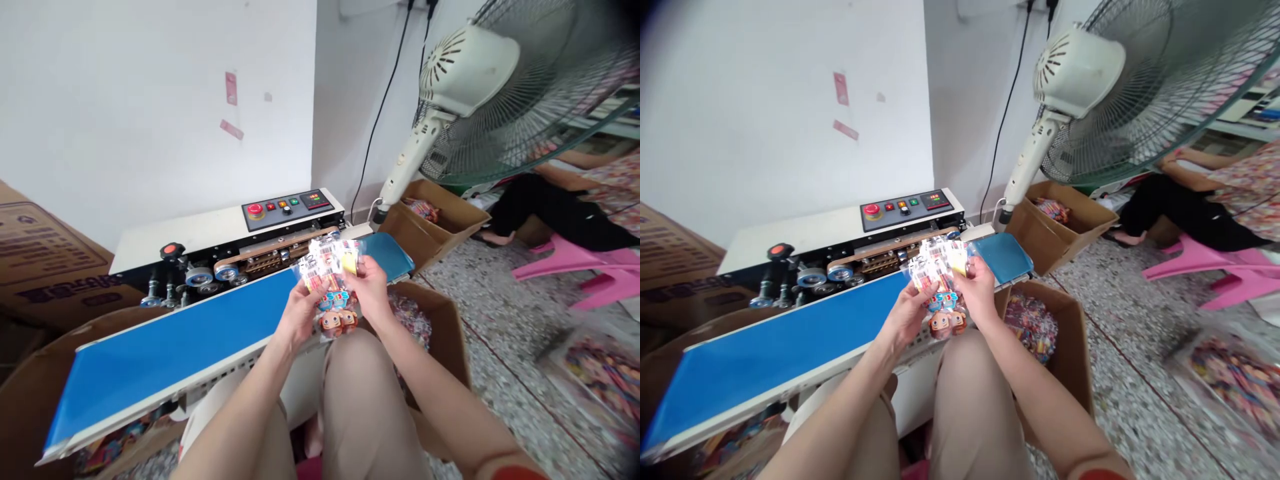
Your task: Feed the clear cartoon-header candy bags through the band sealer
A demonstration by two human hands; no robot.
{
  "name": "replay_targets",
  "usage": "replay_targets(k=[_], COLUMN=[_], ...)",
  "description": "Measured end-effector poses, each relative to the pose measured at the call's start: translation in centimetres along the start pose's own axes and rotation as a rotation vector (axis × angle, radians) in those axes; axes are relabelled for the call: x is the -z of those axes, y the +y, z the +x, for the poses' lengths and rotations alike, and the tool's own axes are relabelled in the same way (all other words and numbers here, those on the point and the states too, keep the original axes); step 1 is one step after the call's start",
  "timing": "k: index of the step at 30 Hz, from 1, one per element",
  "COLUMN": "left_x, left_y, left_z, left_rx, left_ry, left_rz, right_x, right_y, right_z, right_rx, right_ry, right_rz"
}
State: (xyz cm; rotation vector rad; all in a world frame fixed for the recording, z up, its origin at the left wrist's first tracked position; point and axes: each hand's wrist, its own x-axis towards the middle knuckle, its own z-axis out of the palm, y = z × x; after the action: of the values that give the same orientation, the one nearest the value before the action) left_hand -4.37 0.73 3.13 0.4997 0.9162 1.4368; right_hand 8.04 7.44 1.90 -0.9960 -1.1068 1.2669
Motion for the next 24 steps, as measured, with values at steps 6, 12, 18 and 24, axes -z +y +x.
replay_targets(k=[6, 12, 18, 24], left_x=[0.8, 1.9, 2.9, 2.0], left_y=[-0.3, -0.4, -0.3, -0.4], left_z=[0.4, 0.8, 1.4, 1.3], left_rx=[-0.018, -0.019, -0.02, 0.025], left_ry=[0.089, 0.128, 0.17, 0.153], left_rz=[-0.068, -0.085, -0.058, -0.059], right_x=[-0.5, 0.5, 4.1, 3.7], right_y=[0.4, 1.4, 3.6, 4.5], right_z=[-0.2, 0.7, 7.0, 11.8], right_rx=[-0.18, -0.15, -0.138, -0.12], right_ry=[-0.166, -0.019, 0.162, 0.021], right_rz=[0.134, 0.175, -0.18, -0.679])
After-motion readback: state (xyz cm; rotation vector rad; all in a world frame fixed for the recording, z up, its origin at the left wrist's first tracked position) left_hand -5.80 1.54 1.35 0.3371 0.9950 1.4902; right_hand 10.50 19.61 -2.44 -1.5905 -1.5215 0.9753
